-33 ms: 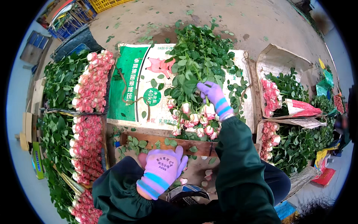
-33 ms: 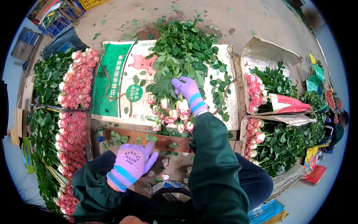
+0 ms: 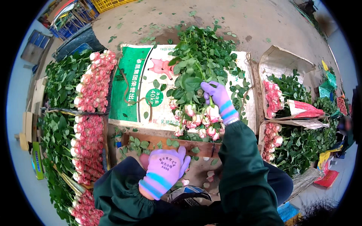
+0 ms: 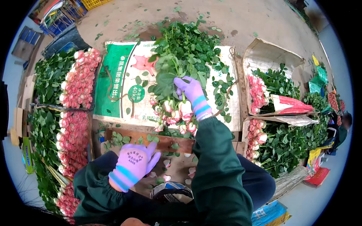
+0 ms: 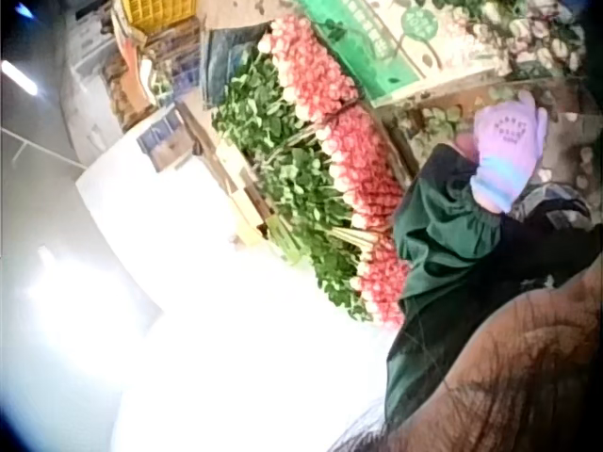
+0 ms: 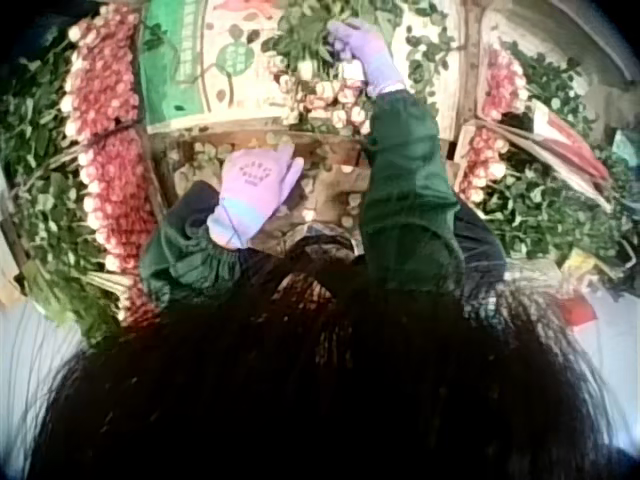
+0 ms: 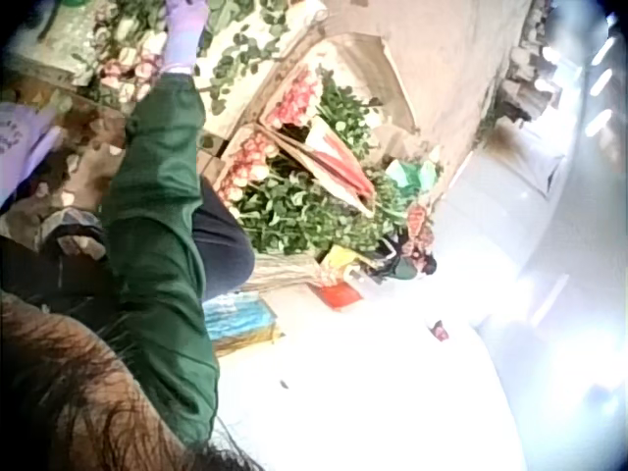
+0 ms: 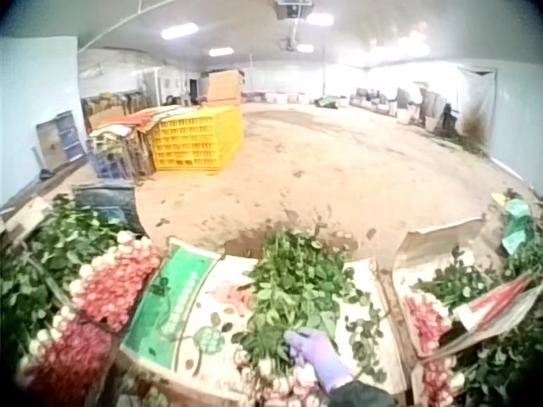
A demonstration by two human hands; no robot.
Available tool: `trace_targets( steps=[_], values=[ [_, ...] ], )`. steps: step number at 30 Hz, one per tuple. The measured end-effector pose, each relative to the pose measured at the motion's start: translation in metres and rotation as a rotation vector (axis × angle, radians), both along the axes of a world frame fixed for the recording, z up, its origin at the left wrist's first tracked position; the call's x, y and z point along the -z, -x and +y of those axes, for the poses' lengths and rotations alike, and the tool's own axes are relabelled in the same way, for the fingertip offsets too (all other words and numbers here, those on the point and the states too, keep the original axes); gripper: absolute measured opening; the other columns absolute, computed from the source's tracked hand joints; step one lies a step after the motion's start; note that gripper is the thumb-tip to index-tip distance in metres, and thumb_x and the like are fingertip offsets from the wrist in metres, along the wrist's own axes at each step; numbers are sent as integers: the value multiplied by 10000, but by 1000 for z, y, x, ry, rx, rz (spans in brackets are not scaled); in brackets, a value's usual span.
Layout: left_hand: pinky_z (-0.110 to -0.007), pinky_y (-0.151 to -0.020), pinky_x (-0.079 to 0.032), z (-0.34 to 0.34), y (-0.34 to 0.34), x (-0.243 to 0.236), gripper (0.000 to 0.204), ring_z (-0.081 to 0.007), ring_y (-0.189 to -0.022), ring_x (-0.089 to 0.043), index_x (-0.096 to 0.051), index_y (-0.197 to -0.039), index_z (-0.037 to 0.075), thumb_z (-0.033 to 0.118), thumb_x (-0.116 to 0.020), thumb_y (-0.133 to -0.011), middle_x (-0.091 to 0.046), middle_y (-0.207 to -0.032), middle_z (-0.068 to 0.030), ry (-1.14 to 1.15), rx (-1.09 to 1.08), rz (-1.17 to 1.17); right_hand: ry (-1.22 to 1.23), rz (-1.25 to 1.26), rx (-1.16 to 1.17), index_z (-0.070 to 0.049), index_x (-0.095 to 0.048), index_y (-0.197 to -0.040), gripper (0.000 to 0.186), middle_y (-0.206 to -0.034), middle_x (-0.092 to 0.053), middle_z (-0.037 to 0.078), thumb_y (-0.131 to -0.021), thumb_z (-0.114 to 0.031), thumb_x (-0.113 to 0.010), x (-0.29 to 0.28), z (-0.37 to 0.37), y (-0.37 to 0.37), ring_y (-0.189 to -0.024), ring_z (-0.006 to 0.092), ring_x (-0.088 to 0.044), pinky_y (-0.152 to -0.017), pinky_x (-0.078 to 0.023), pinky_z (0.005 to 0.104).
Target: The person sits on the floor and trims leaves and outer petals from pink roses. They pick up individual stems from a cardboard box, remove foliage and damaged parts by hand, and place the cleaned stems into a nearby container.
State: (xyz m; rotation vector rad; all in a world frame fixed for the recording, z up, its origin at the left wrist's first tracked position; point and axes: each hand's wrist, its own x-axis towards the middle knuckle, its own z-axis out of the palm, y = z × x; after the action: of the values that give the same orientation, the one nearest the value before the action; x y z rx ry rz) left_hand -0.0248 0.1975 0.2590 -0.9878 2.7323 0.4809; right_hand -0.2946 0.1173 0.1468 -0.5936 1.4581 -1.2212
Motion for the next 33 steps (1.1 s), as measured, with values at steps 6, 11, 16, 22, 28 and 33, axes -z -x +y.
trace_targets(
  steps=[6, 11, 16, 22, 28, 33],
  values=[
    [-436, -610, -464, 11, 9, -7, 282, -304, -647, -640, -563, -889, 97, 367, -497, -936, -644, -671, -100, -33, 36, 129, -441, 987, -137, -19, -650, -962, 430, -734, -693, 92, -836, -430, -659, -15, 41, 8, -645, 189, -661, -679, -505, 345],
    [-447, -633, -475, 29, -13, -4, 283, -301, -684, -650, -586, -911, 95, 357, -483, -942, -660, -711, -108, 26, 12, 99, -356, 842, -175, -44, -658, -1081, 435, -816, -715, 88, -857, -417, -634, -31, 58, -20, -764, 212, -686, -747, -507, 350],
    [-434, -647, -484, 32, -10, -11, 287, -298, -714, -658, -602, -933, 99, 360, -482, -941, -674, -747, -113, 13, 48, 97, -243, 677, 53, 17, -639, -1078, 396, -754, -695, 81, -881, -326, -627, -17, 77, 0, -624, 150, -654, -639, -507, 308],
    [-444, -598, -480, 34, -21, -12, 306, -278, -668, -660, -638, -878, 97, 363, -495, -921, -676, -723, -83, 55, 25, 157, -222, 443, 16, 56, -641, -1007, 310, -649, -640, 55, -874, -224, -661, -5, 113, -53, -548, 92, -577, -514, -451, 236],
    [-447, -647, -477, 19, -39, -24, 321, -294, -675, -657, -649, -825, 102, 364, -497, -928, -672, -714, -102, 19, -84, 100, -57, 124, 183, -23, -612, -923, 254, -608, -582, 11, -870, -253, -707, -92, 125, -105, -448, 68, -490, -401, -345, 208],
    [-446, -697, -477, 22, -34, -26, 330, -318, -680, -649, -646, -835, 95, 370, -494, -933, -668, -714, -119, 77, -73, 135, -49, 186, 349, -2, -616, -990, 304, -617, -601, 24, -871, -270, -700, -54, 134, -78, -452, 82, -513, -400, -373, 227]
  ],
)
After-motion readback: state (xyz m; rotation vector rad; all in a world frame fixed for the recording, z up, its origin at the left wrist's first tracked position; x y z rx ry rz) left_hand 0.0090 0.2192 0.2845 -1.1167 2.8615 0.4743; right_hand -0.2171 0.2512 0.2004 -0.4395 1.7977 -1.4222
